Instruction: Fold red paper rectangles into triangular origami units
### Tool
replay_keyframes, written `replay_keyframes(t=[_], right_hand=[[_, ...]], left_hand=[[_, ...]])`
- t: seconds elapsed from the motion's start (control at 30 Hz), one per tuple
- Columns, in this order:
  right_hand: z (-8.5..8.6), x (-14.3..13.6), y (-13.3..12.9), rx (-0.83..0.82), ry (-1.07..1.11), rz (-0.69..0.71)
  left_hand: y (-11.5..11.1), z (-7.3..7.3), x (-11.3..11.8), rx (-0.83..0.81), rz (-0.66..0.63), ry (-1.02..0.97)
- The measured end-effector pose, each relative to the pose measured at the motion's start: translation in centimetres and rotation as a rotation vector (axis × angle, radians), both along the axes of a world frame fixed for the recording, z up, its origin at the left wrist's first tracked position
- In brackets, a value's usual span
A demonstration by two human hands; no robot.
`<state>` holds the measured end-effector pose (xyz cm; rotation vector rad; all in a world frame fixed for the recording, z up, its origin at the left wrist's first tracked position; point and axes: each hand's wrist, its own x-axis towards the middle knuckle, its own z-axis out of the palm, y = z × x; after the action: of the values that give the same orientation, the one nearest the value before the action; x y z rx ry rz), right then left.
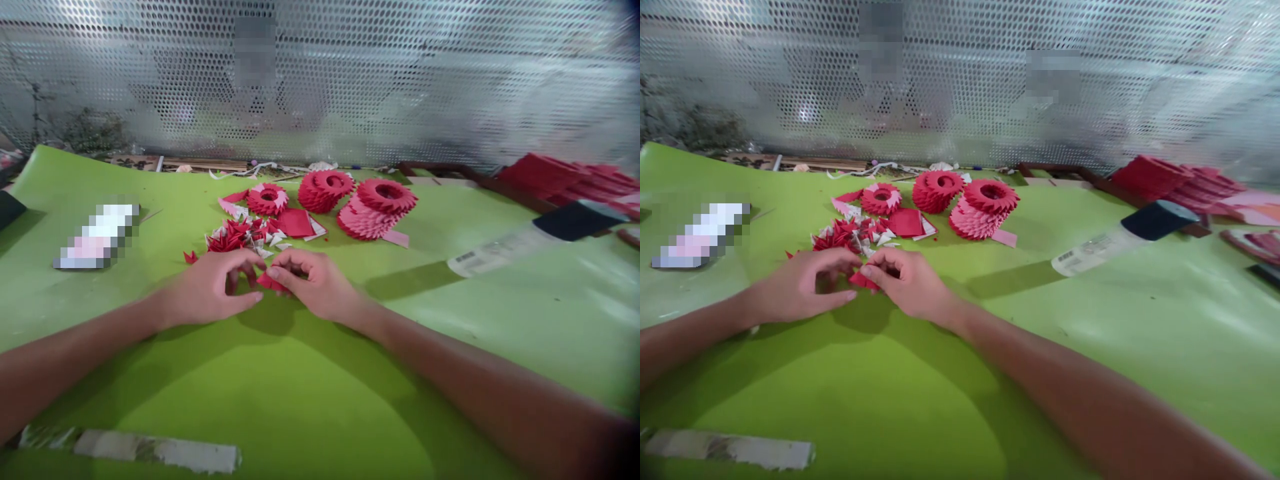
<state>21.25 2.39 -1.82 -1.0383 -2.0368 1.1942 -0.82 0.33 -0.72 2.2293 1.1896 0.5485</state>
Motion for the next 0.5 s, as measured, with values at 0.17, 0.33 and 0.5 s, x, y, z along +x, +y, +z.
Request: replay_keyframes(t=[0.17, 0.33, 0.5], right_hand=[[0.0, 0.11, 0.1, -0.094, 0.033, 0.117], [-0.03, 0.34, 0.27, -0.148, 0.061, 0.14], [-0.25, 0.41, 0.33, -0.118, 0.097, 0.137]], left_hand=[[0.23, -0.49, -0.65, 0.606, -0.228, 0.121], [0.4, -1.0, -0.84, 0.703, -0.16, 0.029], [0.31, -0.87, -0.85, 0.563, -0.026, -0.031]])
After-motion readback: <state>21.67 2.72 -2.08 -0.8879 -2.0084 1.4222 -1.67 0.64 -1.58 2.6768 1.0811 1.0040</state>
